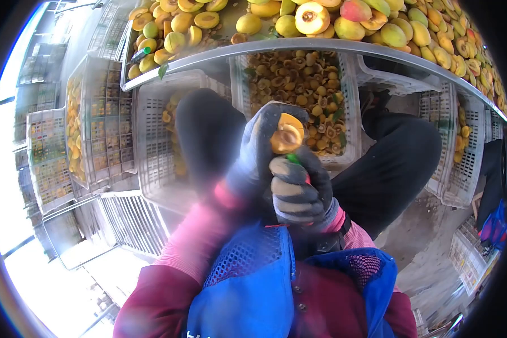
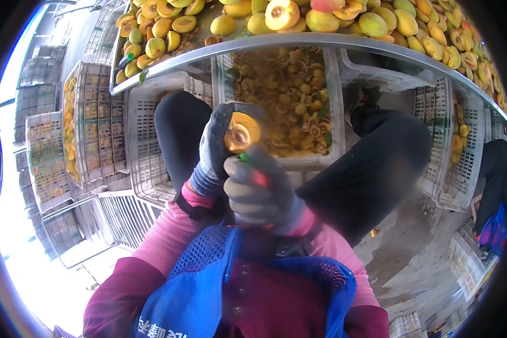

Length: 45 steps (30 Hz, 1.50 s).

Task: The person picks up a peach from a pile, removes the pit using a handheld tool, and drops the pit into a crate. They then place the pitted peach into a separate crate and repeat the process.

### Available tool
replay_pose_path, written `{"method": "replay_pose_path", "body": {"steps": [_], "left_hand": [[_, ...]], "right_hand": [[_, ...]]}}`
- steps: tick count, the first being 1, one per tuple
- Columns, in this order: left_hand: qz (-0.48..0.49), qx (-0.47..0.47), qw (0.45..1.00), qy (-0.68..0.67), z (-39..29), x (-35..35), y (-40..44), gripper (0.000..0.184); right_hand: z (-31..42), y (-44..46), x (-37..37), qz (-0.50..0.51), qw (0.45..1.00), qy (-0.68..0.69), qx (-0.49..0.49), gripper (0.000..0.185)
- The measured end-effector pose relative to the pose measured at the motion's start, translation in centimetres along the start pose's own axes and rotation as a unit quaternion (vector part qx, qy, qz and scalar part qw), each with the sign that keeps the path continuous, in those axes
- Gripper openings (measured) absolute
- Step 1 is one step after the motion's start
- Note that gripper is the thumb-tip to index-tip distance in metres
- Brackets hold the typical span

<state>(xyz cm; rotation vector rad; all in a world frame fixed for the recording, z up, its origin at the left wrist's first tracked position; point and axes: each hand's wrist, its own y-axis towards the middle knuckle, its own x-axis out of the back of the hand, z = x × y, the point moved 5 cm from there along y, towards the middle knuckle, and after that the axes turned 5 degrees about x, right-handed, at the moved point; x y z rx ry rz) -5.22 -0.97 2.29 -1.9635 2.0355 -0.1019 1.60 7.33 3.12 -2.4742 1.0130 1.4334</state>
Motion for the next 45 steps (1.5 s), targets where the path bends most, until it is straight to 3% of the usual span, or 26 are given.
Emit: {"method": "replay_pose_path", "body": {"steps": [2,4,5,6,8,9,11,12,13,17,18,21,23,25,27,28,31,33,34,36,37,38,40,42,43,45], "left_hand": [[-0.074,0.046,0.992,-0.096,3.3,1.1,-0.2,0.043],[-0.115,-0.07,0.987,0.083,1.6,1.5,-1.3,0.027],[-0.098,0.005,0.994,0.054,1.1,2.8,-1.7,0.023],[-0.1,-0.069,0.98,0.155,-0.5,3.8,-2.2,0.022],[-0.146,-0.334,0.763,0.534,-4.7,6.3,-3.9,0.023],[-0.182,-0.305,0.765,0.537,-5.7,8.6,-4.0,0.024],[-0.235,-0.122,0.867,0.423,-7.1,14.6,-3.5,0.025],[-0.268,-0.056,0.755,0.595,-7.0,17.3,-3.3,0.027],[-0.314,0.055,0.558,0.766,-6.6,19.7,-3.4,0.028],[-0.309,-0.062,0.733,0.603,-9.7,12.2,0.7,0.026],[-0.238,-0.148,0.765,0.58,-9.2,10.5,2.9,0.025],[-0.2,-0.146,0.742,0.623,-8.3,6.1,10.7,0.036],[-0.087,-0.116,0.695,0.704,-6.6,4.9,16.4,0.056],[-0.045,-0.143,0.695,0.703,-4.3,6.4,21.1,0.061],[0.0,-0.107,0.704,0.702,-4.4,7.2,23.3,0.065],[0.021,-0.148,0.711,0.687,-4.7,7.3,23.4,0.061],[0.004,-0.098,0.864,0.494,-5.7,6.7,20.3,0.053],[0.032,-0.07,0.969,0.234,-6.9,3.9,15.7,0.041],[0.025,-0.045,0.97,0.239,-7.0,3.3,13.8,0.032],[-0.041,0.061,0.984,0.162,-3.4,3.6,10.4,0.03],[-0.028,0.21,0.976,0.05,-2.2,2.1,8.3,0.033],[-0.032,0.207,0.978,-0.002,-1.2,1.1,7.2,0.035],[-0.124,0.214,0.956,-0.154,-0.2,-1.7,5.2,0.041],[-0.083,0.159,0.978,-0.103,0.6,-2.0,4.3,0.043],[-0.061,0.131,0.987,-0.077,0.7,-2.1,4.0,0.044],[-0.064,0.067,0.993,0.066,0.4,-1.7,3.3,0.039]], "right_hand": [[0.4,-0.2,-1.2,0.045,0.999,-0.021,0.007,0.04],[1.1,0.0,-0.5,-0.014,0.999,-0.028,0.037,0.041],[1.8,0.0,1.3,-0.064,0.996,-0.04,0.051,0.042],[2.5,-0.6,3.9,-0.106,0.994,0.0,0.036,0.043],[3.3,-1.0,5.4,-0.146,0.986,-0.05,0.06,0.043],[3.7,-1.3,5.9,-0.163,0.981,-0.075,0.076,0.044],[4.6,-1.8,6.4,-0.215,0.964,-0.135,0.08,0.039],[4.8,-1.8,6.1,-0.253,0.949,-0.166,0.086,0.037],[5.0,-2.0,6.0,-0.29,0.932,-0.196,0.093,0.035],[5.6,-1.4,5.6,-0.414,0.817,-0.367,0.159,0.032],[5.7,-1.0,5.0,-0.424,0.802,-0.39,0.159,0.027],[7.0,-1.5,5.6,-0.379,0.756,-0.513,0.145,0.034],[8.0,-1.9,4.7,-0.263,0.556,-0.751,0.239,0.034],[8.6,-2.2,4.3,-0.274,0.525,-0.764,0.255,0.034],[9.5,-2.2,5.0,-0.416,0.68,-0.567,0.208,0.033],[9.9,-2.1,4.8,-0.421,0.692,-0.538,0.232,0.032],[10.7,-2.3,4.0,-0.424,0.712,-0.479,0.29,0.031],[10.8,-2.5,2.5,-0.411,0.709,-0.479,0.314,0.031],[10.4,-2.2,1.2,-0.407,0.719,-0.461,0.325,0.028],[10.1,-1.8,0.6,-0.382,0.597,-0.643,0.291,0.025],[9.6,-1.8,0.5,-0.352,0.518,-0.724,0.289,0.022],[9.1,-1.9,0.3,-0.325,0.425,-0.793,0.292,0.022],[8.3,-1.5,-0.4,-0.27,0.388,-0.805,0.359,0.025],[8.1,-1.2,-2.6,-0.231,0.337,-0.822,0.397,0.023],[7.6,-1.1,-4.0,-0.201,0.212,-0.877,0.382,0.021],[6.8,-1.3,-4.7,-0.2,0.133,-0.904,0.354,0.018]]}}
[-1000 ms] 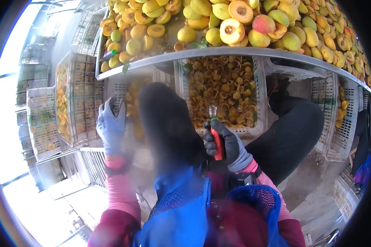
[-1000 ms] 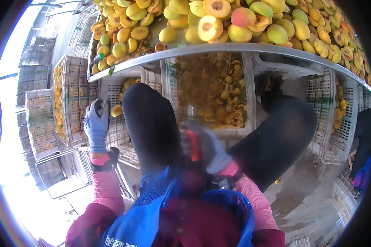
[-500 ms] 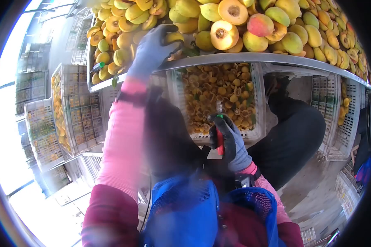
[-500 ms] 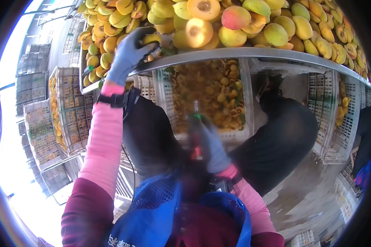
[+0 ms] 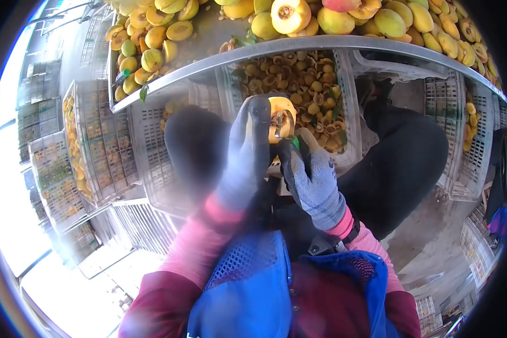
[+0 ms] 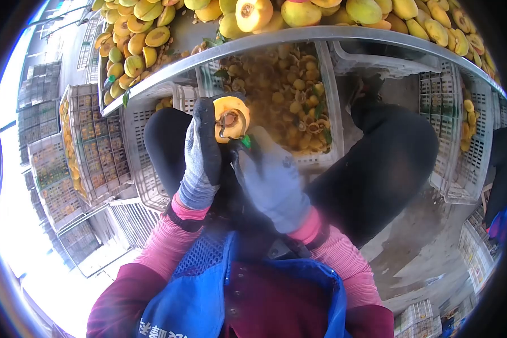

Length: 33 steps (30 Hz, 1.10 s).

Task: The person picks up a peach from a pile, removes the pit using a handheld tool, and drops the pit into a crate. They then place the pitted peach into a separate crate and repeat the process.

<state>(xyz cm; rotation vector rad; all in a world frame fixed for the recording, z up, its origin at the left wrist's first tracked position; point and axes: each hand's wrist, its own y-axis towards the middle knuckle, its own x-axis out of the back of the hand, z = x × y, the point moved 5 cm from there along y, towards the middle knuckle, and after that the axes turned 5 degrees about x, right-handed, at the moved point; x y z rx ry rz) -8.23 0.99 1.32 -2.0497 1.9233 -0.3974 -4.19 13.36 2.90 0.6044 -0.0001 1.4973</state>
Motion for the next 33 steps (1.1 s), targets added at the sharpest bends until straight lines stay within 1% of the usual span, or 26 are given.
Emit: {"method": "replay_pose_path", "body": {"steps": [1,2,3,6,7,10,11,12,13,15,16,18,19,21,23,26,27,28,30,31,33], "left_hand": [[-0.015,-0.086,0.993,0.075,-0.3,-0.1,-0.1,0.037],[-0.025,-0.072,0.996,0.046,-0.1,-0.3,-0.6,0.033],[-0.036,-0.058,0.998,0.017,-0.5,-0.7,-1.0,0.03],[-0.038,-0.083,0.995,0.044,-0.2,-0.4,-1.5,0.03],[-0.039,-0.108,0.988,0.101,-0.6,-0.2,-1.7,0.031],[-0.002,-0.055,0.994,0.094,0.3,0.2,-2.1,0.026],[0.015,-0.101,0.989,0.111,0.5,0.4,-2.2,0.027],[0.032,-0.145,0.981,0.127,0.7,0.6,-2.3,0.028],[0.033,-0.17,0.976,0.131,1.0,0.8,-2.5,0.028],[0.016,-0.203,0.971,0.125,0.7,0.4,-3.0,0.028],[-0.001,-0.211,0.971,0.115,0.2,-0.2,-3.2,0.028],[-0.036,-0.227,0.969,0.094,-0.7,-1.1,-3.6,0.029],[-0.044,-0.229,0.969,0.081,-0.9,-1.1,-3.6,0.03],[-0.048,-0.225,0.972,0.052,-0.9,-1.1,-3.5,0.032],[-0.04,-0.221,0.974,0.004,-0.6,-1.2,-3.6,0.032],[-0.026,-0.234,0.97,0.058,-0.8,-1.1,-3.5,0.03],[-0.046,-0.298,0.942,0.148,-1.1,-1.1,-3.7,0.027],[-0.033,-0.287,0.947,0.143,-1.1,-1.1,-3.5,0.026],[-0.007,-0.264,0.956,0.132,-1.1,-1.0,-3.2,0.025],[-0.016,-0.255,0.957,0.134,-1.1,-1.2,-3.2,0.023],[-0.042,-0.324,0.914,0.241,-1.7,-1.4,-3.8,0.023]], "right_hand": [[-0.1,-0.1,-0.1,0.005,0.998,0.033,-0.048,0.016],[-0.3,-0.4,-0.2,0.01,0.993,0.067,-0.097,0.015],[-0.1,-0.5,-0.1,0.019,0.993,0.064,-0.102,0.014],[0.3,-1.1,-0.2,0.041,0.991,0.063,-0.115,0.014],[0.4,-1.4,-0.3,0.046,0.99,0.065,-0.118,0.016],[-0.3,-3.0,-0.9,0.068,0.989,0.073,-0.113,0.02],[-0.7,-3.4,-1.0,0.076,0.988,0.076,-0.108,0.022],[-1.0,-3.8,-1.1,0.105,0.98,0.107,-0.131,0.028],[-1.2,-4.2,-1.2,0.134,0.969,0.139,-0.155,0.035],[-0.7,-4.6,-1.0,0.122,0.974,0.132,-0.137,0.042],[0.2,-4.6,-0.8,0.082,0.988,0.093,-0.094,0.042],[1.4,-4.0,-0.6,0.014,0.997,0.052,-0.046,0.034],[1.9,-3.3,-0.4,-0.016,0.998,0.05,-0.041,0.027],[2.3,-2.9,-0.1,-0.051,0.998,0.018,-0.018,0.021],[2.5,-3.1,-0.1,-0.059,0.997,-0.043,0.019,0.021],[1.7,-3.9,-0.7,-0.043,0.997,0.03,-0.062,0.022],[1.5,-4.0,-0.8,-0.035,0.995,0.053,-0.08,0.023],[1.3,-4.1,-0.8,-0.019,0.993,0.073,-0.085,0.024],[0.6,-4.9,-1.1,0.028,0.994,0.069,-0.083,0.027],[0.0,-5.8,-1.6,0.06,0.994,0.044,-0.075,0.029],[-0.5,-6.5,-2.0,0.093,0.993,0.034,-0.068,0.032]]}}
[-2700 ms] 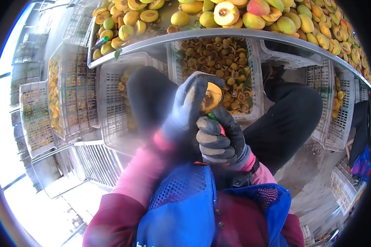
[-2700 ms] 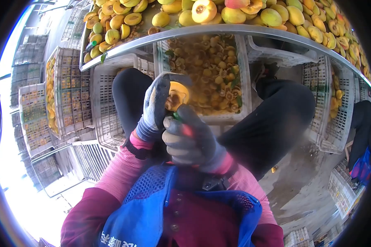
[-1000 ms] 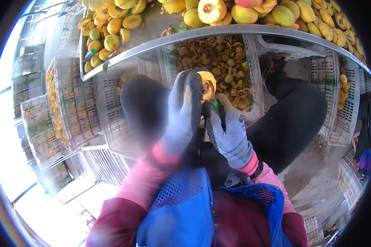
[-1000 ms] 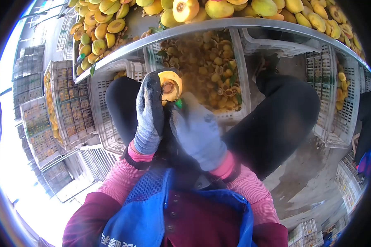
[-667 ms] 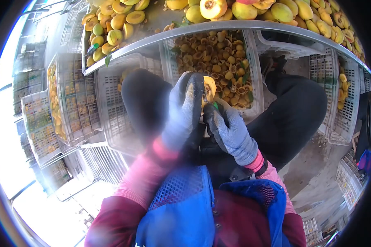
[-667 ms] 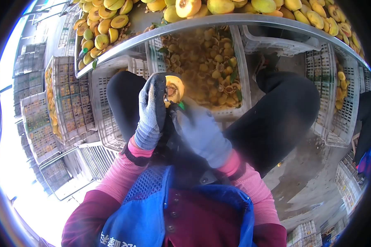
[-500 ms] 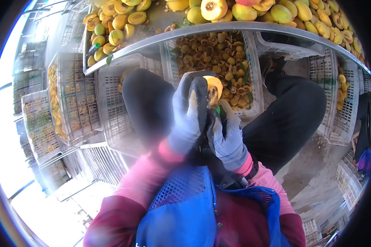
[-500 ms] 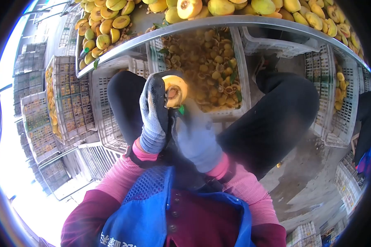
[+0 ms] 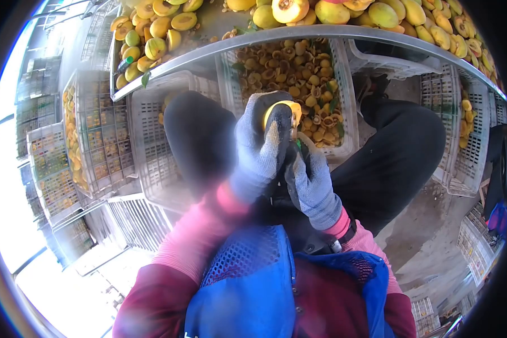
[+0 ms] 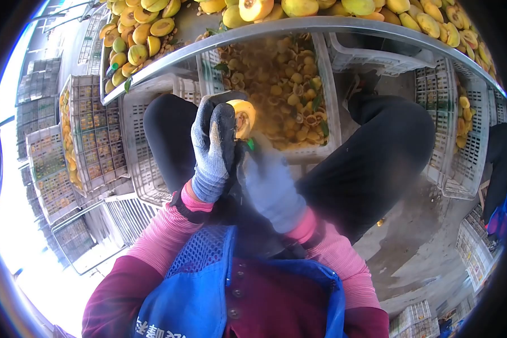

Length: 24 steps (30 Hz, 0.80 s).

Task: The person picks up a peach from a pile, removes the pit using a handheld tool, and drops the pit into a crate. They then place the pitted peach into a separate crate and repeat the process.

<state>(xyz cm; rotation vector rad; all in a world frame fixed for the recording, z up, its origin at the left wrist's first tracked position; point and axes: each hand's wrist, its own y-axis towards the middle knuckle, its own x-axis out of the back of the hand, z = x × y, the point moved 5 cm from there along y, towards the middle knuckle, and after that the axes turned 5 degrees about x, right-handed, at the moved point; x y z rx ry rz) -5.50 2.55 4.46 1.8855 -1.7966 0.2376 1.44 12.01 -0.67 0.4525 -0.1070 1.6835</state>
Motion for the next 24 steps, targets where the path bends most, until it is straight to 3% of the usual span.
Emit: {"method": "replay_pose_path", "body": {"steps": [2,4,6,8,11,13,14,16,20,23,24], "left_hand": [[0.012,0.012,1.0,-0.001,0.2,0.0,-0.1,0.022],[0.039,0.108,0.987,-0.116,1.4,-0.2,0.0,0.02],[0.028,0.081,0.992,-0.093,1.5,-0.1,-0.1,0.02],[0.07,0.136,0.983,-0.101,2.7,-0.3,-0.2,0.022],[0.056,0.285,0.929,-0.228,3.9,-0.7,-1.2,0.026],[0.002,0.163,0.974,-0.159,1.7,-0.1,-1.0,0.029],[-0.018,0.228,0.949,-0.218,1.9,-0.4,-1.2,0.03],[-0.048,0.216,0.933,-0.283,2.0,-0.7,-1.2,0.03],[-0.058,0.118,0.979,-0.156,1.3,-0.3,-1.2,0.028],[-0.047,0.137,0.973,-0.18,1.8,0.0,-1.5,0.026],[-0.038,0.142,0.975,-0.163,1.8,0.2,-1.4,0.025]], "right_hand": [[-0.1,0.2,0.1,0.006,1.0,0.024,0.005,0.034],[-0.5,0.0,-0.1,0.015,0.999,0.035,0.019,0.034],[-0.8,-0.1,-0.3,0.032,0.999,0.032,0.017,0.034],[-1.0,-0.1,-0.3,0.035,0.999,0.001,0.013,0.034],[0.3,0.5,0.7,-0.021,0.996,-0.069,0.054,0.042],[1.3,1.3,1.1,-0.056,0.997,-0.036,0.042,0.044],[1.4,1.4,1.1,-0.064,0.998,-0.011,0.027,0.044],[1.4,1.5,1.1,-0.071,0.997,0.025,-0.003,0.044],[1.4,1.5,0.8,-0.075,0.997,0.015,-0.02,0.04],[2.2,2.2,1.3,-0.083,0.994,0.059,-0.045,0.021],[2.0,2.2,1.3,-0.046,0.993,0.087,-0.058,0.027]]}}
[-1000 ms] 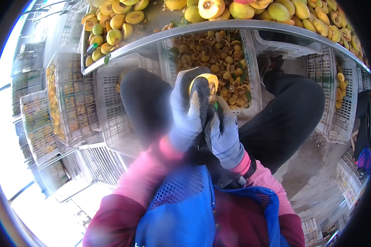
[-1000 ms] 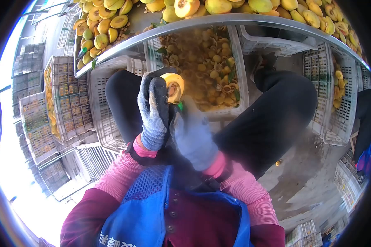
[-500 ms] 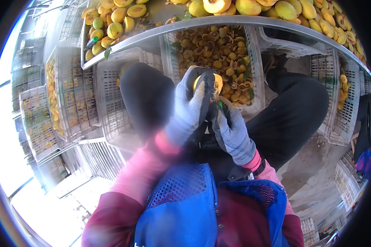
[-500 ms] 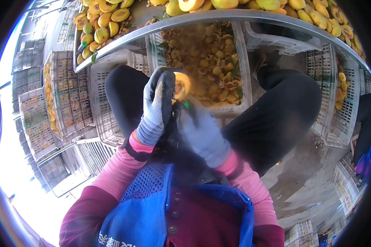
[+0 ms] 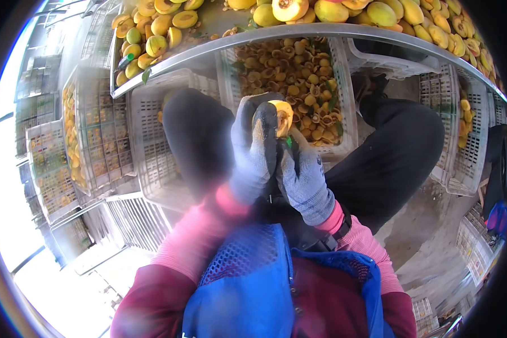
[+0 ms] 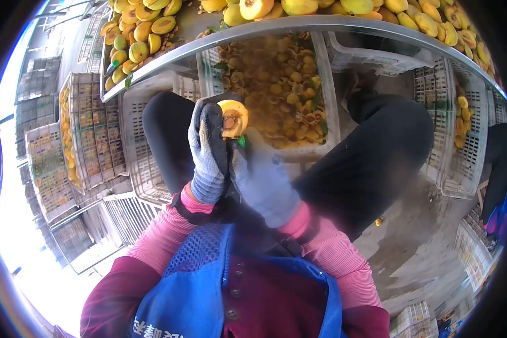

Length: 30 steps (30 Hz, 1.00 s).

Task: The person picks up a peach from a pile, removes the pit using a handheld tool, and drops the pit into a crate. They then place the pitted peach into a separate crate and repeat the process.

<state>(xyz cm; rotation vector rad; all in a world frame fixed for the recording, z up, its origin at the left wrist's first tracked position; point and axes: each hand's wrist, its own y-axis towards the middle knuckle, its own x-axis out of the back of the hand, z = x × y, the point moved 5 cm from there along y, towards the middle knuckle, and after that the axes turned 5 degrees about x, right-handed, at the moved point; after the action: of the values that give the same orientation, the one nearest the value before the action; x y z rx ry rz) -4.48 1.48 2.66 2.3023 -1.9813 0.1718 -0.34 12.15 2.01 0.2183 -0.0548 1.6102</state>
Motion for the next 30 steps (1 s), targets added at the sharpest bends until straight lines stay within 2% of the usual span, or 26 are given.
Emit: {"method": "replay_pose_path", "body": {"steps": [2,5,7,9,11,13,14,16,18,21,22,25,26,29,30], "left_hand": [[-0.011,0.0,1.0,0.011,-0.1,0.1,0.0,0.024],[0.054,-0.002,0.996,0.064,-0.9,0.2,0.3,0.025],[0.116,-0.019,0.992,0.043,-0.6,0.0,0.8,0.023],[0.176,-0.004,0.984,0.034,-0.4,0.1,1.4,0.022],[0.175,-0.067,0.981,0.058,-1.2,-0.1,1.6,0.021],[0.162,0.091,0.983,0.007,-1.5,-0.6,2.1,0.023],[0.157,0.138,0.978,-0.003,-1.6,-0.6,1.9,0.025],[0.192,0.13,0.973,-0.021,-1.4,-0.8,2.4,0.025],[0.199,0.127,0.971,-0.04,-1.2,-0.6,2.3,0.026],[0.236,0.125,0.961,-0.067,-0.2,-0.4,2.2,0.027],[0.233,0.094,0.964,-0.082,0.2,-0.2,2.1,0.028],[0.24,0.179,0.944,-0.137,1.1,-0.2,1.5,0.029],[0.234,0.127,0.962,-0.066,0.4,-0.2,1.4,0.033],[0.216,0.13,0.961,-0.11,1.2,-0.2,1.3,0.038],[0.21,0.088,0.972,-0.061,0.9,-0.4,1.4,0.041]], "right_hand": [[-1.5,-0.5,-0.8,0.039,0.992,0.114,-0.048,0.03],[-3.4,-1.9,-1.5,0.095,0.968,0.212,-0.095,0.037],[-3.7,-2.3,-1.4,0.107,0.957,0.241,-0.118,0.041],[-3.5,-1.9,-1.5,0.101,0.949,0.265,-0.135,0.041],[-3.2,-0.9,-1.5,0.065,0.938,0.317,-0.125,0.032],[-2.6,-0.5,-1.4,0.032,0.92,0.372,-0.118,0.028],[-2.2,-0.4,-1.4,0.019,0.908,0.403,-0.115,0.026],[-1.6,-0.4,-1.3,0.032,0.871,0.449,-0.196,0.024],[-1.2,-1.1,-1.1,0.081,0.8,0.471,-0.363,0.026],[-1.2,-1.7,-1.4,0.17,0.716,0.554,-0.389,0.035],[-0.8,-1.7,-1.6,0.162,0.736,0.534,-0.384,0.042],[-1.3,-2.5,-2.3,0.197,0.646,0.615,-0.406,0.043],[-1.1,-2.6,-2.7,0.203,0.6,0.659,-0.406,0.043],[-0.7,-2.9,-3.5,0.223,0.458,0.77,-0.385,0.043],[-0.8,-2.8,-3.8,0.234,0.415,0.8,-0.366,0.042]]}}
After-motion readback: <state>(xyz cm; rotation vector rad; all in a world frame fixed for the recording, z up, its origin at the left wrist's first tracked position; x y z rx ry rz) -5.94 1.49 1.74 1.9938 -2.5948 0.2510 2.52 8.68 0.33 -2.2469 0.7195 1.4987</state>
